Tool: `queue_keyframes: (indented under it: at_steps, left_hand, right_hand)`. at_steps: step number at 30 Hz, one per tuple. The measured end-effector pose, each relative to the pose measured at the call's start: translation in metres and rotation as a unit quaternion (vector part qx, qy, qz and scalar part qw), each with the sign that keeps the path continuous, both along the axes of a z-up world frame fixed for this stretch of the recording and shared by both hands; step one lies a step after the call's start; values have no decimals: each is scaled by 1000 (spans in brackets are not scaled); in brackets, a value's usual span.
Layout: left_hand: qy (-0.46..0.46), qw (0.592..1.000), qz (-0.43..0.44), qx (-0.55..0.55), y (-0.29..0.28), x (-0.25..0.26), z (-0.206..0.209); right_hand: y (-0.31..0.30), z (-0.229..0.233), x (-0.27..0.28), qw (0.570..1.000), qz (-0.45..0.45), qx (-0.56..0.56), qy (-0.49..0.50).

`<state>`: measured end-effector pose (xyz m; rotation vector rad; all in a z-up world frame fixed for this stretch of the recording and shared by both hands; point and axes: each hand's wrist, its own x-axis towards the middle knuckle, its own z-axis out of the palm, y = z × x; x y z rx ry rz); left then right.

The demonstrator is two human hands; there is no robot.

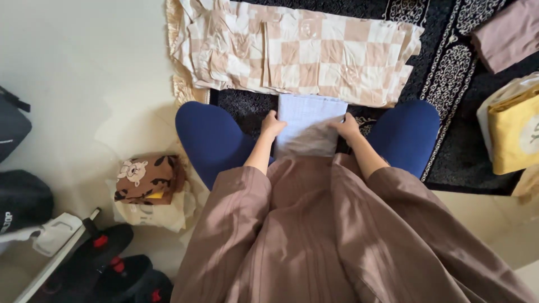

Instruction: The recorder folds several pieces of clothing and places them into a black duffel bag.

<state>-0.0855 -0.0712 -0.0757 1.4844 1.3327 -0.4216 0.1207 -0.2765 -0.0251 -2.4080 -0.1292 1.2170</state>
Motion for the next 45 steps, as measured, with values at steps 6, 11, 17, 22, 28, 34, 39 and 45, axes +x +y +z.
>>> queue_keyframes:
  at_steps: [6, 11, 17, 22, 28, 34, 39, 45]
  left_hand:
    - [-93, 994, 50, 16, 9, 5, 17]
    - [-106, 994, 33, 19, 16, 2, 27]
    - [-95, 995, 11, 37, 20, 0, 33]
    - [-111, 993, 25, 24, 16, 0, 26]
    - [31, 996, -72, 30, 21, 5, 22]
    - [45, 996, -70, 39, 23, 10, 21]
    - [-13, 994, 54, 93, 41, 15, 20]
    - [-156, 868, 467, 66, 96, 5, -14]
  right_hand:
    - [24, 18, 6, 984, -84, 139, 72]
    - [22, 11, 8, 980, -81, 149, 101]
    - [34, 31, 10, 964, -90, 206, 143]
    - [32, 25, 9, 969, -91, 190, 131]
    - [29, 3, 8, 972, -48, 189, 129]
    - [21, -22, 10, 961, 154, 128, -189]
    - [67, 38, 8, 925, 138, 214, -283]
    - [168, 75, -2, 928, 226, 250, -159]
